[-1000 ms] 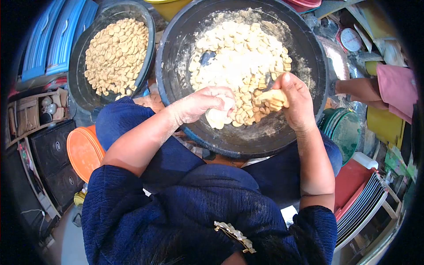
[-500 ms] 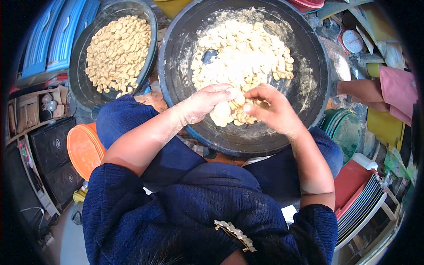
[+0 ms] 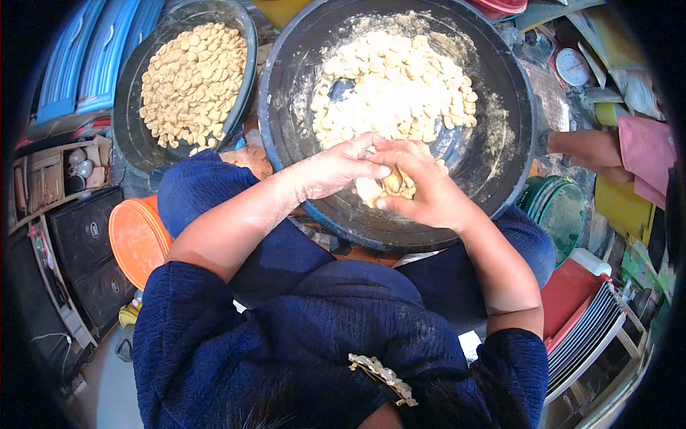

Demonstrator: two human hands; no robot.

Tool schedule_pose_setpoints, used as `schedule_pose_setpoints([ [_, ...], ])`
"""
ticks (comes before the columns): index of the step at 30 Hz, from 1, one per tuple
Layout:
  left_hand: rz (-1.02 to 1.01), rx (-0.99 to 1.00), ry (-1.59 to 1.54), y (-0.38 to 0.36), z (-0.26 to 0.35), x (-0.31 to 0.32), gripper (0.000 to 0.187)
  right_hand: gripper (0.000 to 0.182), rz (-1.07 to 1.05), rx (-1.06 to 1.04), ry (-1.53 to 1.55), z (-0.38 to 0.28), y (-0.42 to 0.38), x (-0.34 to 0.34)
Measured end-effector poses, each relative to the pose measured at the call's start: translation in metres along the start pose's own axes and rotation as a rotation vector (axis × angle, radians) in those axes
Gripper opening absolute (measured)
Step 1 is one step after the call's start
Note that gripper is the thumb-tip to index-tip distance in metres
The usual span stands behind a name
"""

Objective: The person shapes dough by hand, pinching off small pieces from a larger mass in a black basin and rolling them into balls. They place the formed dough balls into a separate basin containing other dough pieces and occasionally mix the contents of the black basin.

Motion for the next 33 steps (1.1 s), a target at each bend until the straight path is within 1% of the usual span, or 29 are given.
schedule_pose_setpoints([
  [1,0.013,0.014,0.004,0.002,-0.001,-0.002,0.04,0.037,0.009,0.022,-0.092,0.003,0.0,0.0],
  [2,0.014,0.011,0.003,0.002,-0.001,-0.004,0.04,0.037,0.009,0.024,-0.09,0.006,0.0,-0.001],
  [4,-0.003,0.02,0.094,0.003,0.001,-0.004,0.027,0.023,-0.08,0.547,0.481,0.058,-0.015,0.01],
  [5,-0.003,0.02,0.095,0.002,0.004,-0.003,0.027,0.011,0.062,0.515,0.602,0.064,-0.014,0.0],
  [6,-0.011,0.031,0.06,0.001,0.01,0.0,0.025,0.008,0.132,0.54,0.761,0.067,-0.013,-0.007],
  [8,-0.019,0.044,0.025,0.001,0.014,-0.001,0.023,0.011,0.234,0.548,0.809,0.075,-0.014,-0.018],
  [9,0.009,0.049,0.043,0.003,0.014,-0.006,0.023,0.011,0.232,0.547,0.809,0.079,-0.016,-0.019],
  [11,0.038,0.056,0.058,0.004,0.014,-0.012,0.023,0.019,0.036,0.62,0.649,0.088,-0.021,-0.006],
  [12,0.021,0.055,0.077,0.005,0.014,-0.011,0.025,0.019,0.033,0.619,0.648,0.085,-0.019,-0.005],
  [14,0.004,0.053,0.095,0.004,0.012,-0.008,0.027,0.038,-0.038,0.243,0.254,0.044,-0.003,-0.005],
  [15,0.005,0.06,0.063,0.003,0.011,-0.005,0.026,0.058,0.043,0.185,0.204,0.032,0.0,-0.003],
  [16,0.004,0.065,0.03,0.003,0.011,-0.002,0.025,0.058,0.044,0.187,0.205,0.029,-0.001,0.006],
  [18,-0.007,0.081,0.027,0.001,0.017,0.0,0.024,0.07,-0.041,0.409,0.757,0.047,-0.013,0.045],
  [19,-0.015,0.104,0.023,0.0,0.023,0.0,0.023,0.052,-0.148,0.427,0.547,0.054,-0.014,0.058],
  [20,-0.015,0.102,0.024,-0.001,0.027,0.0,0.023,0.052,-0.147,0.427,0.548,0.062,-0.018,0.056],
  [22,0.036,0.186,0.005,-0.005,0.042,-0.005,0.019,0.036,-0.606,0.475,0.047,0.048,-0.02,0.054],
  [23,0.073,0.201,0.009,-0.006,0.044,-0.008,0.02,0.032,-0.529,0.461,-0.083,0.057,-0.019,0.048],
  [24,0.073,0.201,0.009,-0.005,0.043,-0.009,0.02,0.032,-0.53,0.461,-0.083,0.065,-0.023,0.046],
  [26,0.106,0.239,-0.045,-0.005,0.042,-0.014,0.019,0.037,-0.612,0.213,-0.29,0.065,-0.025,0.044],
  [27,0.105,0.239,-0.044,-0.004,0.042,-0.012,0.019,0.043,-0.545,0.198,-0.34,0.06,-0.024,0.032],
  [28,0.116,0.221,-0.064,-0.004,0.042,-0.011,0.02,0.043,-0.544,0.199,-0.34,0.057,-0.023,0.031],
  [30,0.128,0.204,-0.086,-0.005,0.039,-0.01,0.02,0.056,-0.261,0.224,-0.135,0.046,-0.009,0.011],
  [31,0.063,0.17,0.019,-0.004,0.035,-0.003,0.021,0.063,-0.135,0.193,-0.011,0.034,-0.001,0.004],
  [32,-0.004,0.136,0.126,-0.003,0.031,0.005,0.022,0.063,-0.136,0.193,-0.012,0.029,0.001,0.01],
  [33,0.001,0.187,0.21,-0.002,0.03,0.005,0.023,0.062,-0.104,0.263,0.115,0.033,-0.001,0.016],
])
Point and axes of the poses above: each hand's wrist, its own y-axis towards the middle knuckle, its own x-axis out of the palm, z = x × y, the point moved 9 cm from there along y, towards the middle knuckle, and after that the axes turned 11 degrees about -y, right-handed, at the moved point
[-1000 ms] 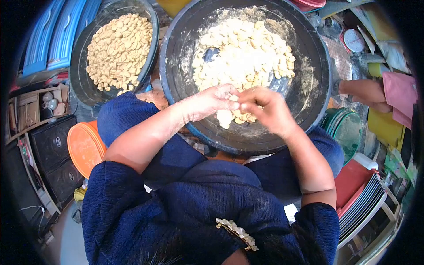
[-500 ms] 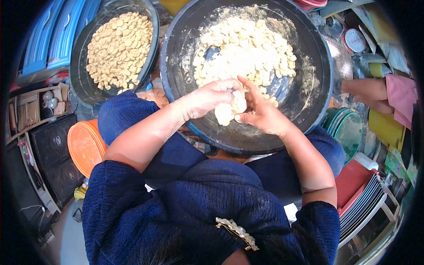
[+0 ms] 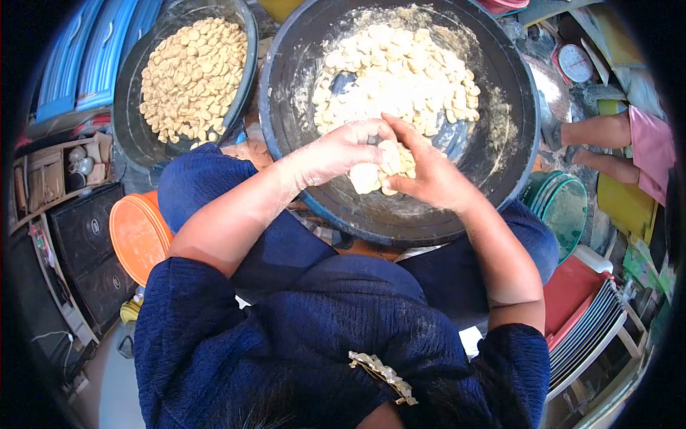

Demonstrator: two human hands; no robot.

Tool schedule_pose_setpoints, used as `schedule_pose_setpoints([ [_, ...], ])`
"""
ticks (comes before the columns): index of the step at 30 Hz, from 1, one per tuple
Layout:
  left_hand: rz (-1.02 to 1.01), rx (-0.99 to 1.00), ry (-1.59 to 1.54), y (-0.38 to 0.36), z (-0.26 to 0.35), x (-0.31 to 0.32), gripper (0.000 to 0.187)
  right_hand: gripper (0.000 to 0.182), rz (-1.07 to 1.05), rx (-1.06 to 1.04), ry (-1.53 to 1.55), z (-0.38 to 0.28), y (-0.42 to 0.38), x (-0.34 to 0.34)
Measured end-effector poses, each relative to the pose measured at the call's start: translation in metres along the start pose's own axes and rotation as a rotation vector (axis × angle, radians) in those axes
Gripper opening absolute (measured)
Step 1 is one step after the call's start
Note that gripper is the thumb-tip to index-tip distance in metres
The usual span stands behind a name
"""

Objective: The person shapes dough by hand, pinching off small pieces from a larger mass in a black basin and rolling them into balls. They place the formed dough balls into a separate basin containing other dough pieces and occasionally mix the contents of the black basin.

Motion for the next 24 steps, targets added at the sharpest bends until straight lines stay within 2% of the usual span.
schedule_pose_setpoints([
  [1,-0.002,-0.001,0.001,0.0,0.002,0.001,0.023,0.061,0.02,0.062,0.133,0.008,-0.001,0.006],
  [3,0.068,0.13,-0.025,0.0,0.025,-0.006,0.023,0.055,-0.026,0.116,0.067,0.034,0.005,0.016],
  [5,0.148,0.205,-0.311,-0.001,0.048,-0.021,0.023,0.054,-0.352,0.148,-0.378,0.057,0.001,0.04],
  [7,0.155,0.183,-0.204,0.0,0.058,-0.03,0.031,0.05,-0.303,0.077,-0.448,0.049,0.0,0.034],
  [9,0.114,0.124,-0.246,0.006,0.04,-0.026,0.037,0.047,0.174,0.137,0.04,0.033,0.002,-0.007],
  [10,0.071,0.065,-0.29,0.01,0.028,-0.019,0.044,0.046,0.285,0.037,0.314,0.014,0.003,-0.023],
  [11,0.074,0.069,-0.293,0.01,0.024,-0.017,0.044,0.046,0.281,0.036,0.312,0.01,0.004,-0.028],
  [13,-0.049,0.008,-0.284,0.01,0.013,0.002,0.058,0.038,0.258,-0.199,0.053,-0.015,0.004,-0.034],
  [14,-0.114,-0.014,-0.242,0.01,0.011,0.001,0.064,0.027,0.239,-0.196,-0.003,-0.007,0.005,-0.035],
  [15,-0.118,-0.017,-0.238,0.008,0.012,0.003,0.064,0.027,0.244,-0.193,-0.002,0.002,0.005,-0.039],
  [17,-0.07,-0.022,-0.249,0.006,0.017,0.006,0.065,0.021,0.206,0.109,0.21,0.046,0.005,-0.043],
  [18,-0.07,-0.021,-0.248,0.007,0.019,0.006,0.065,0.027,0.218,0.217,0.324,0.052,0.002,-0.047],
  [19,-0.046,-0.038,-0.25,0.01,0.02,0.003,0.065,0.027,0.215,0.216,0.324,0.047,0.001,-0.052],
  [21,-0.018,-0.053,-0.253,0.01,0.018,0.001,0.066,0.034,0.035,0.22,0.154,0.031,-0.002,-0.048],
  [22,0.001,-0.047,-0.2,0.01,0.016,-0.001,0.067,0.042,0.147,-0.133,-0.145,0.006,0.0,-0.05],
  [23,0.018,-0.043,-0.146,0.01,0.015,-0.001,0.068,0.042,0.147,-0.131,-0.145,0.005,-0.002,-0.046],
  [24,0.016,-0.045,-0.146,0.011,0.012,0.001,0.068,0.043,0.125,-0.1,0.058,0.001,-0.002,-0.038],
])
Point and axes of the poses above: each hand's wrist, its own y-axis towards the middle knuckle, its own x-axis out of the palm, z = x × y, the point moved 9 cm from there along y, towards the middle knuckle, and after that the axes turned 11 degrees about -y, right-handed, at the moved point
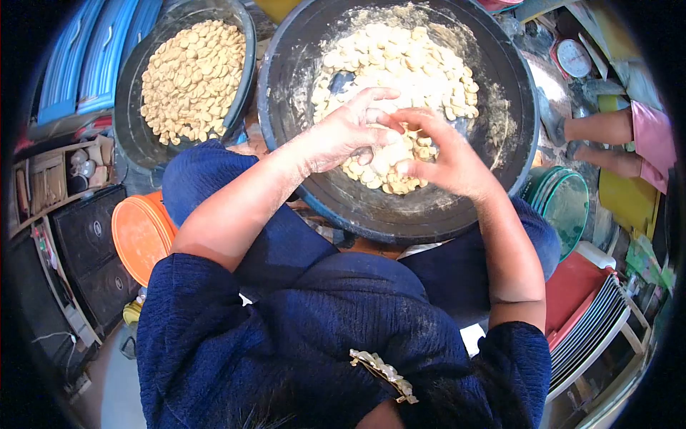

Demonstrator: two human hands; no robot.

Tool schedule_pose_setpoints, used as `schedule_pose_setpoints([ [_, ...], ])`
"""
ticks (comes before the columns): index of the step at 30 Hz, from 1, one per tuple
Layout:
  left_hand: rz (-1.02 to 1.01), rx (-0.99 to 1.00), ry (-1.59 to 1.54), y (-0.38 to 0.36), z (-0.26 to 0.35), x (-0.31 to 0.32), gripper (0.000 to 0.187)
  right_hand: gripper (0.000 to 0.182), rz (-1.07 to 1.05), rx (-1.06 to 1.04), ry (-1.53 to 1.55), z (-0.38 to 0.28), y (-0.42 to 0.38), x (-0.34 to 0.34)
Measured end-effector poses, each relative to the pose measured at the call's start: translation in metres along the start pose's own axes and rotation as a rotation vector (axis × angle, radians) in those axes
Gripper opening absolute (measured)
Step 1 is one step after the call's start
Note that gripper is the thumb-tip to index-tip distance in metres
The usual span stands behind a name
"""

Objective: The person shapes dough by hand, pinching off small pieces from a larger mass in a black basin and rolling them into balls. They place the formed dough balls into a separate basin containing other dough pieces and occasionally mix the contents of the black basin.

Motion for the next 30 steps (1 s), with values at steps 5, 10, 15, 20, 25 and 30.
schedule_pose_setpoints([
  [5,0.006,0.032,0.057,0.0,0.004,0.002,0.067,0.043,-0.083,0.173,0.356,0.02,-0.004,0.028],
  [10,-0.131,-0.101,0.278,0.003,0.002,-0.009,0.058,0.021,0.179,0.307,0.614,0.044,-0.003,-0.017],
  [15,-0.095,-0.153,0.733,-0.001,-0.01,-0.008,0.061,0.023,0.116,0.299,0.816,0.036,0.0,0.003],
  [20,-0.213,-0.083,0.321,0.01,-0.028,0.014,0.04,0.027,0.097,0.347,0.832,0.037,0.001,0.02],
  [25,0.015,-0.224,0.775,0.006,-0.003,-0.024,0.035,0.032,0.533,0.305,0.638,0.052,-0.009,-0.06],
  [30,0.08,-0.258,1.307,0.009,-0.004,-0.076,0.039,0.052,-0.469,0.346,-0.301,0.116,-0.019,0.06],
])
Point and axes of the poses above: each hand's wrist, its own y-axis towards the middle knuckle, its own x-axis out of the palm, z = x × y, the point moved 9 cm from there along y, towards the middle knuckle, and after that the axes turned 11 degrees about -y, right-handed, at the moved point
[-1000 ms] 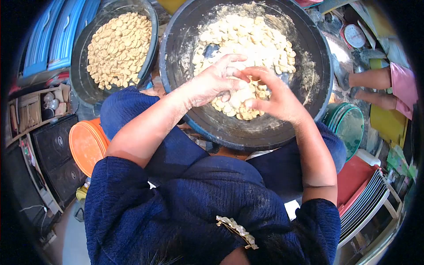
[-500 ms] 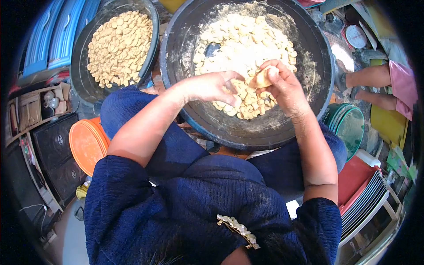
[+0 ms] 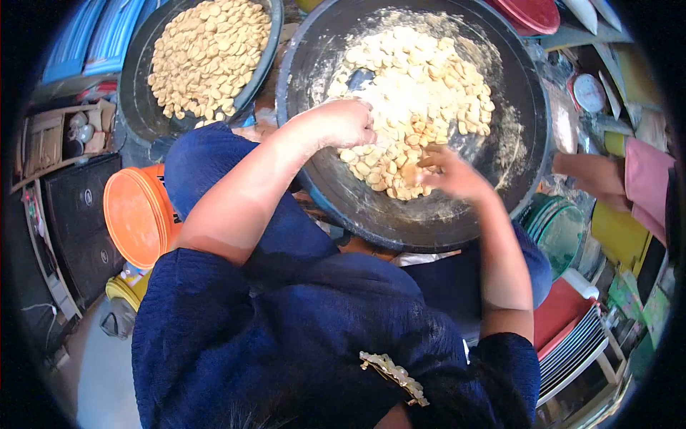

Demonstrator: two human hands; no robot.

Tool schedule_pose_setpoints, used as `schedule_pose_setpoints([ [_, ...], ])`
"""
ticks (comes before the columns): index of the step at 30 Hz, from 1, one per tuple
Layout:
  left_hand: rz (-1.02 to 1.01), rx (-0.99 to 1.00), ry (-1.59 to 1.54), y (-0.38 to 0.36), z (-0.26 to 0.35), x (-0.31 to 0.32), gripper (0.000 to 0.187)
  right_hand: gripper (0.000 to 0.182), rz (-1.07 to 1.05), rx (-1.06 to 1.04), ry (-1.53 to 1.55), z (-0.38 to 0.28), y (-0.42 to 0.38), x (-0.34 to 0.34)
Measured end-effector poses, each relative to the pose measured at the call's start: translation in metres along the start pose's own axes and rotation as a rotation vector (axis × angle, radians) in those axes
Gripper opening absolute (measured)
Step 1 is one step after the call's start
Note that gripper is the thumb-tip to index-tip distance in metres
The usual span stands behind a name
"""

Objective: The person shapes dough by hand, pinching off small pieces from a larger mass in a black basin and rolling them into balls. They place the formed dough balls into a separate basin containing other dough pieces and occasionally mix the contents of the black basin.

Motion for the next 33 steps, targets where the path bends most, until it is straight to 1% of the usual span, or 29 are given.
schedule_pose_setpoints([
  [1,0.048,-0.012,0.176,-0.001,-0.005,-0.003,0.038,0.054,-0.024,0.005,-0.17,0.006,0.016,0.031],
  [3,0.056,-0.083,0.156,-0.006,-0.011,-0.01,0.037,0.067,-0.238,0.05,-0.102,0.017,0.058,0.089],
  [4,0.11,-0.057,0.125,-0.006,-0.01,-0.018,0.037,0.075,-0.233,0.162,-0.127,0.02,0.08,0.098],
  [5,0.156,-0.029,0.097,-0.005,-0.009,-0.025,0.036,0.075,-0.229,0.156,-0.128,0.022,0.106,0.119],
  [7,0.193,0.001,0.037,0.003,-0.021,-0.029,0.036,0.07,0.246,0.589,0.076,0.071,0.139,0.127],
  [8,0.238,0.028,-0.026,0.009,-0.029,-0.033,0.035,0.07,0.252,0.584,0.071,0.062,0.155,0.143],
  [9,0.244,0.026,-0.022,0.019,-0.041,-0.034,0.035,0.067,0.32,0.592,-0.1,0.043,0.164,0.153],
  [10,0.246,-0.078,-0.14,0.03,-0.068,-0.029,0.035,0.064,0.371,0.608,-0.263,0.031,0.157,0.162],
  [11,0.242,-0.186,-0.258,0.04,-0.096,-0.02,0.035,0.064,0.356,0.615,-0.252,0.028,0.142,0.166],
  [13,0.253,-0.213,-0.269,0.076,-0.134,-0.008,0.036,0.059,0.151,0.161,-0.419,-0.011,0.136,0.168],
  [14,0.281,-0.263,-0.232,0.099,-0.154,-0.002,0.035,0.052,0.293,-0.011,-0.418,0.006,0.13,0.169],
  [15,0.309,-0.314,-0.199,0.114,-0.164,0.002,0.034,0.049,0.208,-0.077,-0.397,0.034,0.129,0.171],
  [16,0.342,-0.336,-0.296,0.123,-0.164,0.003,0.038,0.046,0.124,-0.141,-0.374,0.058,0.128,0.17],
  [17,0.351,-0.329,-0.3,0.144,-0.175,0.007,0.038,0.045,0.127,0.046,-0.304,0.101,0.126,0.153],
  [18,0.496,-0.227,-0.344,0.168,-0.197,0.015,0.043,0.043,0.117,0.233,-0.225,0.134,0.116,0.145],
  [19,0.634,-0.123,-0.386,0.19,-0.22,0.028,0.048,0.044,0.201,0.296,-0.323,0.143,0.105,0.123],
  [20,0.861,-0.036,-0.038,0.2,-0.233,0.034,0.059,0.044,0.283,0.36,-0.421,0.144,0.094,0.1],
  [21,0.852,-0.042,-0.049,0.199,-0.226,0.032,0.059,0.044,0.268,0.364,-0.422,0.142,0.096,0.097],
  [23,0.446,-0.319,-0.374,0.196,-0.214,0.041,0.065,0.052,0.348,0.419,-0.438,0.127,0.1,0.091],
  [24,0.469,-0.361,-0.369,0.181,-0.198,0.037,0.06,0.058,0.279,0.348,-0.417,0.109,0.106,0.098],
  [25,0.468,-0.365,-0.368,0.184,-0.2,0.04,0.06,0.061,0.193,0.319,-0.256,0.105,0.119,0.122],
  [26,0.296,-0.405,-0.253,0.194,-0.206,0.057,0.057,0.065,0.112,0.288,-0.095,0.097,0.133,0.145],
  [27,0.126,-0.441,-0.134,0.206,-0.22,0.076,0.055,0.065,0.117,0.285,-0.093,0.082,0.139,0.149],
  [28,0.136,-0.194,-0.037,0.254,-0.291,0.124,0.048,0.072,0.244,0.384,-0.17,0.072,0.139,0.143],
  [29,0.135,-0.196,-0.032,0.241,-0.27,0.115,0.048,0.081,0.371,0.484,-0.248,0.068,0.134,0.135],
  [30,0.15,-0.252,-0.19,0.213,-0.229,0.095,0.047,0.074,0.482,0.476,-0.342,0.062,0.134,0.125],
  [31,0.162,-0.307,-0.345,0.188,-0.202,0.086,0.046,0.074,0.485,0.48,-0.336,0.066,0.137,0.123],
  [32,0.102,-0.299,-0.739,0.176,-0.194,0.097,0.04,0.071,0.473,0.437,-0.138,0.077,0.143,0.125],
  [33,0.103,-0.294,-0.73,0.18,-0.202,0.111,0.04,0.068,0.462,0.389,0.056,0.087,0.147,0.127],
])
Point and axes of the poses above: each hand's wrist, its own y-axis towards the middle knuckle, its own x-axis out of the palm, z = x × y, the point moved 9 cm from there along y, towards the middle knuckle, and after that the axes turned 11 degrees about -y, right-handed, at the moved point
